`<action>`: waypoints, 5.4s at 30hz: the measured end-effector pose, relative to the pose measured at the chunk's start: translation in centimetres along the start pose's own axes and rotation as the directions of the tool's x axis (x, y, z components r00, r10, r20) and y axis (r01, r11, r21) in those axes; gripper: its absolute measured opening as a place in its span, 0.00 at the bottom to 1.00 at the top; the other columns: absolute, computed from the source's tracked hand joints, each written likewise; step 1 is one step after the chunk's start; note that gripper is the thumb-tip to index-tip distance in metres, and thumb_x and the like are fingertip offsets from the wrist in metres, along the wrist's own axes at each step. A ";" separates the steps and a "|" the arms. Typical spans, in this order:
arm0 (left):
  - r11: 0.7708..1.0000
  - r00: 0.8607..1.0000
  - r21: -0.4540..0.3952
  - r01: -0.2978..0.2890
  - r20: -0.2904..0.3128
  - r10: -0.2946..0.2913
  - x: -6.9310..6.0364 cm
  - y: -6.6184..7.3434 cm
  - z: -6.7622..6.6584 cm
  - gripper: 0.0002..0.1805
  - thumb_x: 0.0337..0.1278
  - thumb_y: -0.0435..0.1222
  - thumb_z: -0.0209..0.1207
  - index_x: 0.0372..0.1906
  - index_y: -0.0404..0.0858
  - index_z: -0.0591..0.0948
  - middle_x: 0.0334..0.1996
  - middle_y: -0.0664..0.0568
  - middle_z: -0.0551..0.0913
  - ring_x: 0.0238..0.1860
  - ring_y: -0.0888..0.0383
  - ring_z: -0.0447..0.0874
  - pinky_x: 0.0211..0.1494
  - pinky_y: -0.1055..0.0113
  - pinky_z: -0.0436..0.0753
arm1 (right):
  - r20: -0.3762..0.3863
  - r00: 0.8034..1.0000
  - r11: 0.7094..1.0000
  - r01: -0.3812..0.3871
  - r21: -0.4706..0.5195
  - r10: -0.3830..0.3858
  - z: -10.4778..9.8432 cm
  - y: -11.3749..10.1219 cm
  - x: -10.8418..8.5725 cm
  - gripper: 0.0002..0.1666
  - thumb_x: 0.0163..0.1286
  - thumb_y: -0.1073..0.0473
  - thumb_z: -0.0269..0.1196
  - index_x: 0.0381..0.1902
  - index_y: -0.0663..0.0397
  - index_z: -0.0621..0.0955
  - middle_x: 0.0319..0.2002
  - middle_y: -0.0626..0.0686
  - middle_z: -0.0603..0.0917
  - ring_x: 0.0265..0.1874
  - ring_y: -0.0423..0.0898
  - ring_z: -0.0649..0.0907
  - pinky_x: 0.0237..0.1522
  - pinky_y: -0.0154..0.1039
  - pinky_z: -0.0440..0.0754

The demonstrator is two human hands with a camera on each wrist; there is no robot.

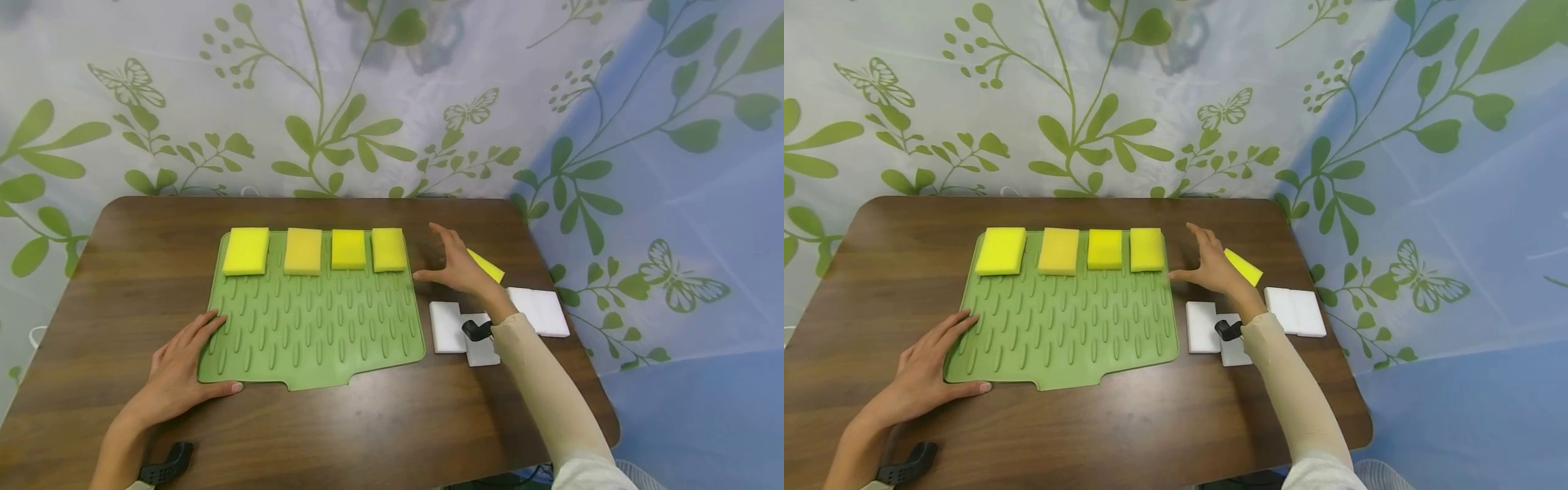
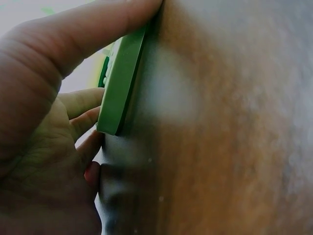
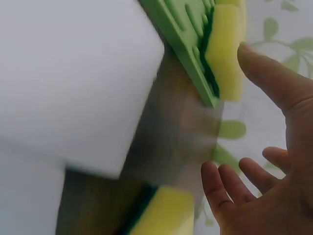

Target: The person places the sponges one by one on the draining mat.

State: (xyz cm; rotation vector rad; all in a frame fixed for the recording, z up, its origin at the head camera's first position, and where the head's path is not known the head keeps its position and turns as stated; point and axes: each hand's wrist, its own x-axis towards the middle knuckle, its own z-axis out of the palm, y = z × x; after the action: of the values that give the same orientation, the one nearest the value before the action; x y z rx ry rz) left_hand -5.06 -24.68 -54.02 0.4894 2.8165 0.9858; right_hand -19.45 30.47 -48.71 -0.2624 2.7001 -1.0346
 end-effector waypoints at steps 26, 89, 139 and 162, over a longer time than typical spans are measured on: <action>1.000 1.000 0.012 0.006 0.003 -0.006 -0.1 0.3 -0.1 0.69 0.42 0.55 0.84 0.87 0.46 0.57 0.87 0.37 0.52 0.78 0.21 0.56 0.60 0.25 0.54 | -0.201 0.975 0.991 -0.111 -0.068 0.095 -6.6 8.8 -9.0 0.45 0.81 0.56 0.64 0.87 0.56 0.56 0.81 0.71 0.61 0.76 0.73 0.66 0.69 0.72 0.74; 1.000 1.000 0.007 -0.013 -0.004 0.013 0.1 0.3 -0.2 0.68 0.42 0.55 0.84 0.87 0.44 0.58 0.86 0.36 0.53 0.78 0.22 0.56 0.61 0.27 0.55 | -0.009 0.993 0.980 -0.120 -0.161 0.120 -2.3 7.0 -4.9 0.67 0.62 0.48 0.80 0.88 0.49 0.54 0.85 0.65 0.57 0.81 0.68 0.60 0.75 0.76 0.66; 1.000 1.000 0.012 0.007 0.001 -0.007 -0.1 0.3 -0.2 0.68 0.40 0.55 0.85 0.86 0.44 0.59 0.86 0.36 0.55 0.78 0.24 0.56 0.62 0.28 0.55 | 0.036 0.984 0.981 0.179 -0.077 -0.176 3.5 -3.4 -3.6 0.61 0.59 0.38 0.81 0.84 0.36 0.61 0.77 0.54 0.63 0.75 0.62 0.67 0.70 0.69 0.75; 1.000 1.000 0.020 0.006 0.003 -0.006 0.0 0.2 -0.3 0.68 0.41 0.56 0.84 0.86 0.44 0.59 0.86 0.36 0.55 0.80 0.27 0.56 0.63 0.27 0.56 | 0.135 0.955 0.945 0.284 -0.161 -0.264 10.3 -9.4 -2.2 0.64 0.62 0.29 0.75 0.86 0.40 0.58 0.80 0.52 0.62 0.80 0.54 0.65 0.76 0.62 0.74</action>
State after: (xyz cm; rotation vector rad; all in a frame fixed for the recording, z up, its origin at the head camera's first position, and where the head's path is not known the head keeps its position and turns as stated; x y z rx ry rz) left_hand -5.07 -24.71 -53.70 0.4835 2.8264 0.9556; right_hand -13.65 17.64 -49.46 -0.7262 2.7066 -0.8140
